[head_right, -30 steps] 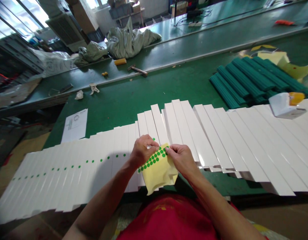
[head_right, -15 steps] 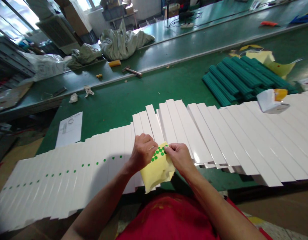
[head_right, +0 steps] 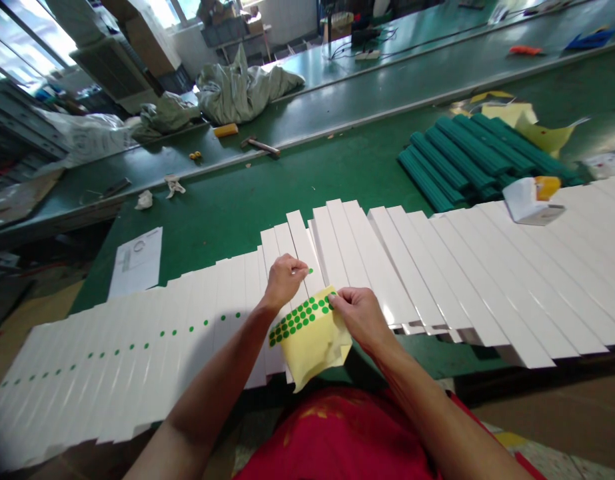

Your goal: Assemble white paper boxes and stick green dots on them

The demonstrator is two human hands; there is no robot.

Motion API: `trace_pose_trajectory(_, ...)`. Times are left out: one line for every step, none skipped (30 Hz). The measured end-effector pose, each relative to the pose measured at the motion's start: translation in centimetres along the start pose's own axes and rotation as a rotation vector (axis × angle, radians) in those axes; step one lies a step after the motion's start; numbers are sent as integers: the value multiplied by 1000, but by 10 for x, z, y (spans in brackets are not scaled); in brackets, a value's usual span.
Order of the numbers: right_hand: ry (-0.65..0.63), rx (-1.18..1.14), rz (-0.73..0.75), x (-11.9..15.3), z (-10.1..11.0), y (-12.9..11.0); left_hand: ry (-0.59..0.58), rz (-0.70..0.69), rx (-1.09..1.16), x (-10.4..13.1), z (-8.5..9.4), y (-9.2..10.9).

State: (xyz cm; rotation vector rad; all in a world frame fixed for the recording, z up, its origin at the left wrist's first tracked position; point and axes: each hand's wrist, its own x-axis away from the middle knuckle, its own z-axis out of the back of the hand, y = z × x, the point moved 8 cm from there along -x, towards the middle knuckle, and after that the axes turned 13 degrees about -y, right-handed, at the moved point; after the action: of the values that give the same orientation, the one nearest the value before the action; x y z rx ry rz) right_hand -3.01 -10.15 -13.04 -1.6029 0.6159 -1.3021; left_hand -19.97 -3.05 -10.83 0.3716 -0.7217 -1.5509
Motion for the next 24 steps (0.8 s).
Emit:
trace_pose_trajectory(0,0,2,0,1,0,14,9,-10,-1,-1,0)
trace_pose_trajectory(3,-1,3,1,2,0,27,20,-22,-2,-1,-1)
trace_pose_trajectory(3,-1,3,1,2,1,40,30,-34,-3,-2,-2)
trace_pose_trajectory(4,-2,4,2,3,1,50,41,-46,-3,-2,-2)
trace_pose_trajectory(5,-3,5,2,3,1,58,51,-58,-4,-2,-3)
trace_pose_trajectory(5,-5,7,2,4,1,64,61,-68,-5,-2,-4)
trace_pose_trajectory(7,-7,9,3,4,1,68,71,-78,-6,-2,-4)
trace_pose_trajectory(9,-10,10,3,4,1,72,81,-87,-6,-2,-4)
trace_pose_trajectory(11,-13,9,4,5,1,75,89,-96,-7,-3,-5)
trace_pose_trajectory(13,-16,8,4,5,1,79,96,-105,-7,-3,-5)
trace_pose_trajectory(15,-18,5,4,6,0,83,103,-113,-7,-4,-5)
trace_pose_trajectory(18,-20,3,5,6,0,87,107,-120,-7,-4,-5)
trace_pose_trajectory(20,-23,3,5,6,-1,90,112,-127,-7,-5,-5)
trace_pose_trajectory(22,-25,5,5,6,-1,94,116,-134,-7,-6,-5)
trace_pose_trajectory(24,-26,7,5,7,-2,96,119,-139,-7,-6,-5)
trace_pose_trajectory(25,-27,8,5,7,-2,98,124,-144,-7,-7,-5)
trace_pose_trajectory(25,-27,10,5,7,-3,102,128,-148,-7,-7,-5)
trace_pose_trajectory(22,-28,11,4,7,-3,112,133,-153,-7,-5,-4)
trace_pose_trajectory(19,-31,13,4,7,-3,128,138,-157,-6,-3,-3)
trace_pose_trajectory(19,-36,14,4,7,-2,137,143,-158,-6,-1,-3)
trace_pose_trajectory(20,-42,15,5,8,-2,134,145,-157,-5,2,-2)
trace_pose_trajectory(25,-47,16,5,10,-1,115,142,-152,-4,3,-1)
trace_pose_trajectory(33,-50,19,5,12,-1,78,133,-143,-2,4,0)
trace_pose_trajectory(41,-53,23,5,14,0,28,118,-131,0,3,1)
